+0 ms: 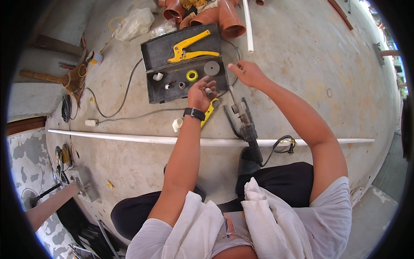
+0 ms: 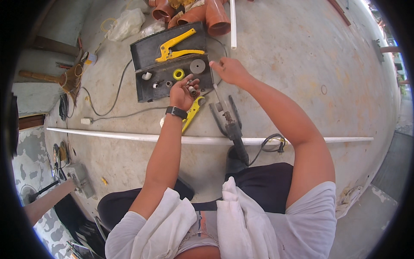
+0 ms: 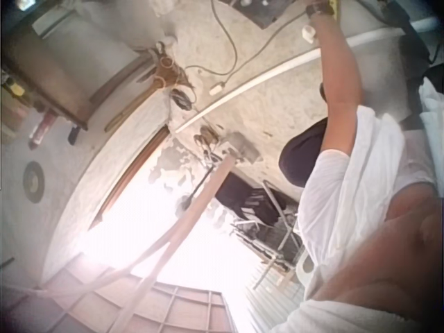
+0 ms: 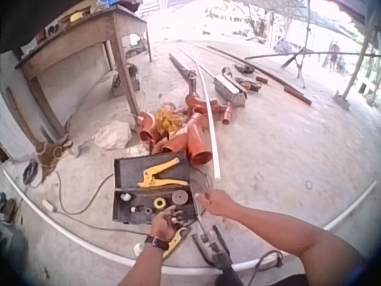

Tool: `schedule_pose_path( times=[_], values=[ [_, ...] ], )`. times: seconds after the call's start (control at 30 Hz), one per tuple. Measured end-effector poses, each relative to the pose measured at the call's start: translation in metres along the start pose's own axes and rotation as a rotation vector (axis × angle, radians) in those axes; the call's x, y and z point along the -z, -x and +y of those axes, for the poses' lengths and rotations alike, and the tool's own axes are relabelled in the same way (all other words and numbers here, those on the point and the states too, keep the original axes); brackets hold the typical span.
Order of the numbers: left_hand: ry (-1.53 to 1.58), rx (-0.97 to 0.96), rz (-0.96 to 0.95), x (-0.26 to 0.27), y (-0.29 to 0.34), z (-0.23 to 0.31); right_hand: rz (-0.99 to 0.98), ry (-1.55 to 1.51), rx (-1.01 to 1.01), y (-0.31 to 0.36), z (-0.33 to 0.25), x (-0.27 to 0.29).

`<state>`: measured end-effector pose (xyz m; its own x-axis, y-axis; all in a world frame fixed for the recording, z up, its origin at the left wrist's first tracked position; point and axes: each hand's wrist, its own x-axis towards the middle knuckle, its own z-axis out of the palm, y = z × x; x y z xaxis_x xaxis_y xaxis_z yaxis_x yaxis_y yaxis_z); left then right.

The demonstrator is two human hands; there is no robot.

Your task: The person sits on the floor and assembles small white plastic pipe fittings using a yellow pipe cutter and a black power tool. They handle various fittings and a long white pipe, cutting and joining pieces while surrounded by construction materials.

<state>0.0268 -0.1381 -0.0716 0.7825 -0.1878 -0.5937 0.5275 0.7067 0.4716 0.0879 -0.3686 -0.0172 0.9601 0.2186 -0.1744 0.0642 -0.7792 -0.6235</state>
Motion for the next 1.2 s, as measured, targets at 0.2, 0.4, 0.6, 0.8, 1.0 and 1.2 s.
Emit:
schedule_pose_path(
  times=[0.2, 0.4, 0.6, 0.8, 1.0, 1.2],
  values=[
    [0.015, -0.198, -0.053, -0.003, 0.005, 0.003, -0.304, -0.398, -0.015, -0.003, -0.025, -0.018],
    [0.272, -0.206, 0.016, -0.008, 0.016, 0.009, -0.274, -0.541, 0.073, -0.002, -0.037, -0.031],
    [0.245, -0.160, -0.063, 0.005, 0.021, 0.011, -0.243, -0.489, 0.107, 0.007, -0.070, -0.017],
    [-0.331, -0.273, 0.055, -0.004, 0.029, 0.003, -0.197, -0.318, 0.225, 0.003, -0.051, -0.017],
    [-0.879, -0.574, 0.091, 0.004, 0.025, -0.004, -0.246, -0.364, 0.255, 0.001, -0.047, -0.020],
    [-1.115, -0.705, 0.190, 0.007, 0.029, -0.005, -0.234, -0.164, 0.363, 0.005, -0.055, -0.015]
  ],
)
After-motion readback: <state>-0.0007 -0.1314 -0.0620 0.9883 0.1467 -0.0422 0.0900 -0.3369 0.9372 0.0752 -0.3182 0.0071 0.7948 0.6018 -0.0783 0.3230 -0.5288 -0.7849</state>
